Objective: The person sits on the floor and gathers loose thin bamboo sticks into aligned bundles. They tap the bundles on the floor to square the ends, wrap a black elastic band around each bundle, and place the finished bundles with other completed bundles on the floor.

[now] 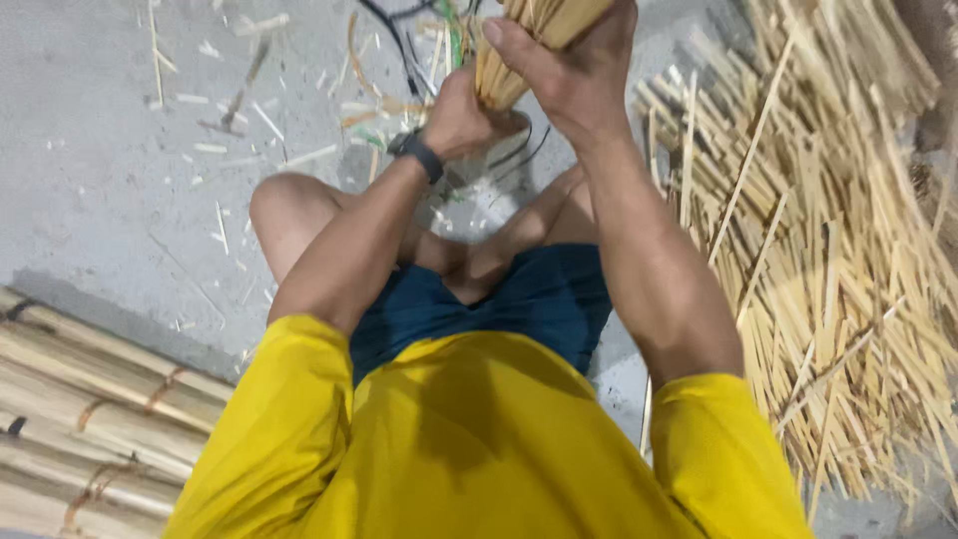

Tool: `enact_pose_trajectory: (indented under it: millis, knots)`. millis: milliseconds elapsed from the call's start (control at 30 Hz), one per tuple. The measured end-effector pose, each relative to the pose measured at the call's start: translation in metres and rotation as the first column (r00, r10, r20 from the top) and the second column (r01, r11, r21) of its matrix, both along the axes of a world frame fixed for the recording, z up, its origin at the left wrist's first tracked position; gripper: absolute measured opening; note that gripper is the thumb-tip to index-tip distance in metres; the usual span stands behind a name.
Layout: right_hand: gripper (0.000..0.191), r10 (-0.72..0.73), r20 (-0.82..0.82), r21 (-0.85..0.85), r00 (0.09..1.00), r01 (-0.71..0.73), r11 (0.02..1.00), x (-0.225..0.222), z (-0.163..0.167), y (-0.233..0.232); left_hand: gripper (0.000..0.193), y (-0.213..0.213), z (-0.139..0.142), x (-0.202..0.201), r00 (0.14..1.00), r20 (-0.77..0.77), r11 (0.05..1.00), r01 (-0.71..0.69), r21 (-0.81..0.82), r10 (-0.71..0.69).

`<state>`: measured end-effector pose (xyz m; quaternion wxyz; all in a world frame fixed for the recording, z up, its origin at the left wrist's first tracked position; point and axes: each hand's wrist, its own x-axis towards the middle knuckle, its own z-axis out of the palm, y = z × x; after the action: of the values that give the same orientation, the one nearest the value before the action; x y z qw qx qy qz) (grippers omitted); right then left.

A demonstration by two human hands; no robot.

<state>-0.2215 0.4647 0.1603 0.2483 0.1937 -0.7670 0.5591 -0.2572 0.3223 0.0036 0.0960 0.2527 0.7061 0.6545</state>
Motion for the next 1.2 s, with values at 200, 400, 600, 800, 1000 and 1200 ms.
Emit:
enact_pose_trajectory:
  millis: [200,400,600,800,1000,1200]
  knots:
    - [0.018,0.096,-0.089,-0.008,0.991,-0.097,0.995,-0.002,0.048,0.021,0.068,0.006,0.116,-0.012,0.921,-0.387,0.983,0.034,0.182,0.040]
    - [0.031,0.065,-0.137,0.018,0.988,-0.063,0.998,-0.001,0.101,0.025,0.048,0.020,0.185,-0.024,0.936,-0.351,0.976,0.093,0.195,-0.019]
    - [0.022,0.193,0.012,-0.078,0.981,-0.192,0.978,-0.003,0.129,0.010,0.045,0.030,0.184,-0.023,0.923,-0.383,0.950,0.153,0.273,-0.039]
    - [0.070,-0.053,-0.330,0.115,0.943,0.096,0.989,0.001,0.152,0.007,0.046,0.030,0.184,-0.026,0.948,-0.311,0.984,-0.015,0.175,0.070]
    - [0.057,-0.016,-0.637,0.477,0.771,0.410,0.777,0.022,0.169,0.023,0.065,0.024,0.189,-0.025,0.967,-0.253,0.961,0.049,0.273,0.022]
    - [0.053,0.055,-0.669,0.559,0.741,0.454,0.694,0.027,0.167,0.031,0.074,0.020,0.191,-0.023,0.952,-0.304,0.947,0.073,0.314,0.027]
